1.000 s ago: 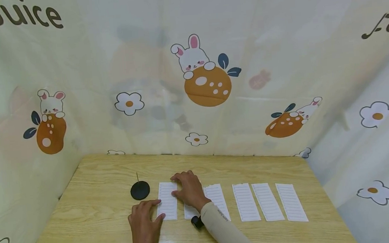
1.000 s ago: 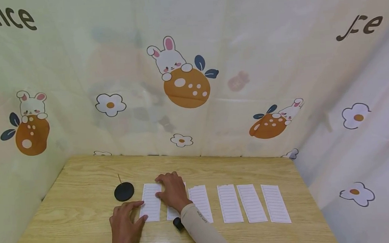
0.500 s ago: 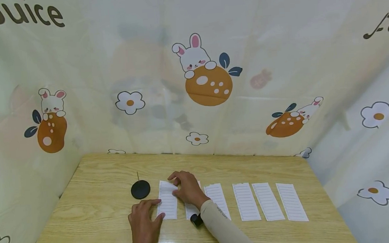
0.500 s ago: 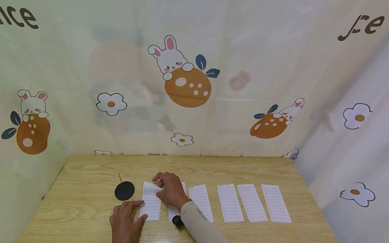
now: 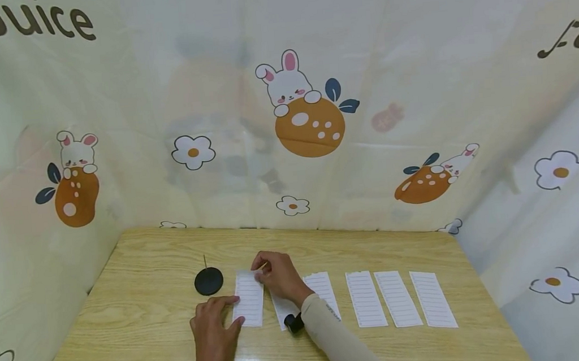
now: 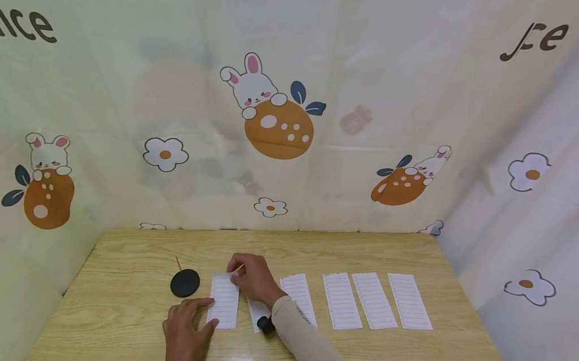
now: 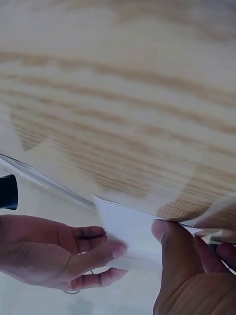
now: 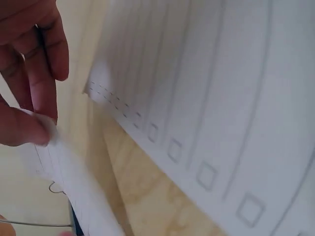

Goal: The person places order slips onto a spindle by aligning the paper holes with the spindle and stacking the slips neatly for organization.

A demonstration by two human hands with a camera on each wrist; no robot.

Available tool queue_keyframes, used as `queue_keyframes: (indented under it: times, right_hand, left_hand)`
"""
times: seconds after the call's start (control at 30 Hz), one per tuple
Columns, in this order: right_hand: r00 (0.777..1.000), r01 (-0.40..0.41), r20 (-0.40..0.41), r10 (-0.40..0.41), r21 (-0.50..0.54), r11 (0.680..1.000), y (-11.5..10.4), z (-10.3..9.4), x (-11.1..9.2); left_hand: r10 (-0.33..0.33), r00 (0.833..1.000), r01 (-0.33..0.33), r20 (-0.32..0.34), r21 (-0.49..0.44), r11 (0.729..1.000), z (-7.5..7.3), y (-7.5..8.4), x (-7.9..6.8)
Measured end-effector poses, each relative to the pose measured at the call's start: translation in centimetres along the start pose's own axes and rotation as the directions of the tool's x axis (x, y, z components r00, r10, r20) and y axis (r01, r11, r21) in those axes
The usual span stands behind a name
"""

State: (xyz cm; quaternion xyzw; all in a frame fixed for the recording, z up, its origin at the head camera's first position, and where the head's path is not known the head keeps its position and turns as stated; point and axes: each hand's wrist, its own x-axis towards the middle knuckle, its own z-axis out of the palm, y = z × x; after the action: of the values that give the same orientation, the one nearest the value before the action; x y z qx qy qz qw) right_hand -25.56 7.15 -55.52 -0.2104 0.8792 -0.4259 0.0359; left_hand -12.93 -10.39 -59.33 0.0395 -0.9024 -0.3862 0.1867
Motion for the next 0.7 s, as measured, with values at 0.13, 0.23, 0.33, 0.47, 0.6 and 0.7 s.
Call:
queue_keyframes:
  times: [0.13,0.23,0.33,0.47,0.6,0.7]
  right_hand:
    - [1.000,-0.006,-0.004,0.006,0.018,1.000,-0.3,-0.5,-0.1]
    - [1.000,0.006,0.000,-0.006,0.073,0.997,-0.3,-0.9,-0.2]
    - [1.000,0.000,0.010,-0.002,0.172,0.985,-0.4,-1.4,-0.3]
    - [1.000,-0.028,0.012,0.025,0.292,0.956,-0.5,-1.8,-0.4]
    - [1.000,-0.025,-0.003,0.028,0.351,0.936,-0.5,-1.9,-0.4]
    - [1.000,-0.018,-0.014,0.026,0.380,0.925,-0.7,-2.0,-0.5]
  left_hand:
    - [-0.002,1.000,0.002,0.009,-0.010,1.000,-0.2,0.0,-0.1]
    - [-0.009,1.000,0.009,0.016,-0.030,1.000,-0.4,0.0,-0.1]
    - [-0.049,0.998,0.051,0.034,-0.086,0.995,-0.6,-0.1,-0.1]
    - [-0.142,0.987,0.153,0.071,-0.194,0.969,-1.1,-0.2,-0.2]
    - [-0.192,0.979,0.204,0.072,-0.259,0.944,-1.4,-0.3,-0.2]
    - [-0.219,0.974,0.226,0.055,-0.285,0.931,-1.7,-0.1,-0.2]
